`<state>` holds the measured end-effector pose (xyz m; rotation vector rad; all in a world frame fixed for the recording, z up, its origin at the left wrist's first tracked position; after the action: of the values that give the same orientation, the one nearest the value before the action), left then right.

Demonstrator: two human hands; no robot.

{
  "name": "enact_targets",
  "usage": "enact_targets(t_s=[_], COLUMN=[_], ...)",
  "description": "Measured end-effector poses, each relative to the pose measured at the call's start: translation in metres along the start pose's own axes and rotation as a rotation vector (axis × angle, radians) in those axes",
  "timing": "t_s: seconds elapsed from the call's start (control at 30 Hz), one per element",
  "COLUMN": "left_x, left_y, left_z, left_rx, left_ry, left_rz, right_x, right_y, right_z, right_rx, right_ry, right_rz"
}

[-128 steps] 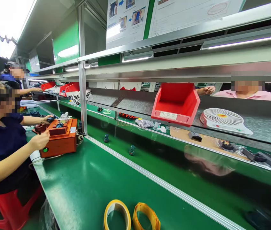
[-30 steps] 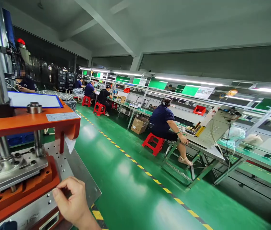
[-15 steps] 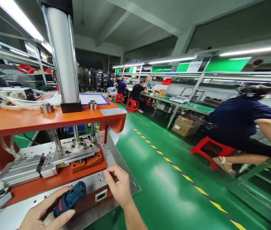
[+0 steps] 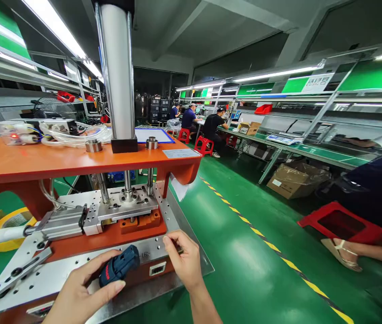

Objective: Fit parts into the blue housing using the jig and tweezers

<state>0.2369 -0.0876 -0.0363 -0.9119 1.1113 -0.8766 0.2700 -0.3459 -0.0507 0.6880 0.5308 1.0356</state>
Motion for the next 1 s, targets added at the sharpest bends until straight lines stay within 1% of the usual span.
enact_targets(t_s=[0.17,0.3,0.37,0.53,0.67,0.87,1.0], left_x=[-0.003,-0.007,-0.008,-0.005,-0.004,-0.009,-0.01], left_y=[0.002,0.01,0.011,0.004,0.002,0.012,0.01], left_z=[0.003,0.01,0.011,0.005,0.003,0.011,0.013], left_rx=[0.051,0.123,0.13,0.077,0.058,0.139,0.136], left_ry=[0.021,0.113,0.133,0.064,0.039,0.175,0.172], left_rz=[0.035,0.095,0.092,0.02,0.012,0.102,0.114], right_x=[0.0,0.0,0.0,-0.001,-0.001,-0.002,-0.001], right_y=[-0.002,-0.004,-0.004,-0.003,-0.003,-0.003,-0.003], right_z=[-0.001,-0.002,-0.001,-0.001,-0.001,-0.001,-0.001], right_rx=[0.009,0.007,0.005,-0.003,-0.005,-0.01,-0.009], right_ry=[0.007,0.011,0.012,0.017,0.016,0.015,0.014], right_rz=[-0.014,-0.015,-0.015,-0.022,-0.026,-0.03,-0.03])
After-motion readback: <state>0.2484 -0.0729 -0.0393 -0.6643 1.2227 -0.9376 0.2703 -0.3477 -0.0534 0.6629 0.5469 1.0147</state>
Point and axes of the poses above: each hand's wrist, its own z-axis towards the middle knuckle, its own x-axis out of the palm, y = z × x, the point moved 2 cm from there along z, towards the middle knuckle, and after that the axes turned 11 degrees about -y, right-handed, at the moved point
